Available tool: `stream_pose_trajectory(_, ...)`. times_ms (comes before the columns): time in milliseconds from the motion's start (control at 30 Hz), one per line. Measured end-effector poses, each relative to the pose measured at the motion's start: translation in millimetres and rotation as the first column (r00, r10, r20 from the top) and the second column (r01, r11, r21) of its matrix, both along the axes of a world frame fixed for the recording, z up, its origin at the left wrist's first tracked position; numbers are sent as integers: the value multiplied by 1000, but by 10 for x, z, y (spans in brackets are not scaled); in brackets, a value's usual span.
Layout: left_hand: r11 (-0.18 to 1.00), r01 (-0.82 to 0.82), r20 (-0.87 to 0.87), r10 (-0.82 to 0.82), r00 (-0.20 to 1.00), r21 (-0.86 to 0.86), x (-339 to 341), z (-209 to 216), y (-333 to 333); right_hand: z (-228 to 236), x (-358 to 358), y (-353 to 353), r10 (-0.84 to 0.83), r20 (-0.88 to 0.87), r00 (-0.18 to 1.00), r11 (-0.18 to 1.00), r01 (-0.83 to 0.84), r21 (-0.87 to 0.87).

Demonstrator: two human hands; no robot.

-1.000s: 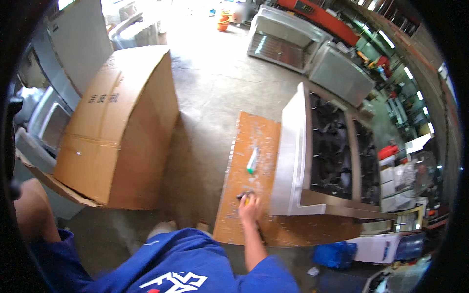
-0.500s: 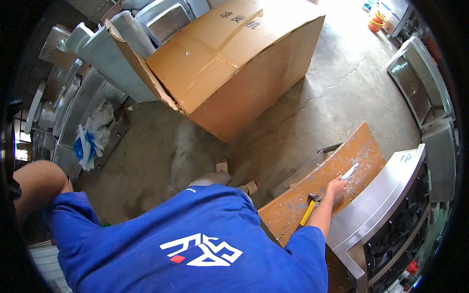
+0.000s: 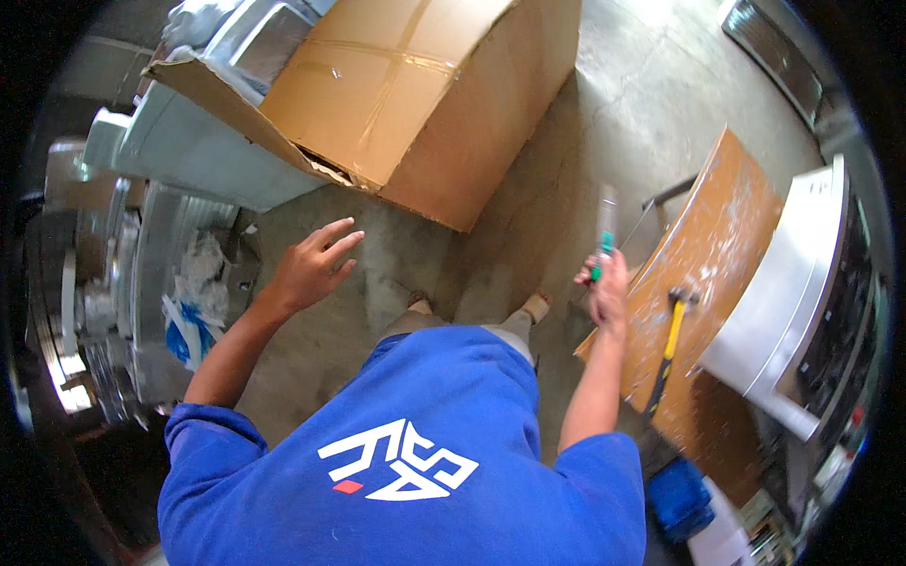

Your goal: The person uses a hammer and a utility knife to open a large cardboard box. They repeatedly strike the box with the hammer to break the tape and then use the utility knife to cut through the remaining tape and cardboard.

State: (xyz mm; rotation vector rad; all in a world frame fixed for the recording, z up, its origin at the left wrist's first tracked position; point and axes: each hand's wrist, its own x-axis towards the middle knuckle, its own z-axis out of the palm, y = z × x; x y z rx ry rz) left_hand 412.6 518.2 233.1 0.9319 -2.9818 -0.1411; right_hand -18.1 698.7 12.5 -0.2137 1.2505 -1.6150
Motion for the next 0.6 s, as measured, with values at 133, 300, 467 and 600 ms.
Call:
stream_pose_trajectory(133, 983, 181, 158, -180, 971, 5, 233, -120, -326, -128, 1468, -308, 121, 311, 943, 991, -97, -94)
stream_pose_trajectory(300, 916, 358, 279, -301, 912, -183, 331, -554, -816, -368, 3078, -704, 55, 455, 889, 970, 60, -235)
stream_pose_trajectory(467, 840, 432, 306, -338, 890, -328, 234, -632, -999, -123, 4006, -1017, -31, 511, 859, 964, 161, -214)
stream_pose_trajectory(600, 826, 471, 313, -379, 871, -310, 188, -468, -1085, -165, 4236, -1146, 10, 309, 951, 945, 92, -313)
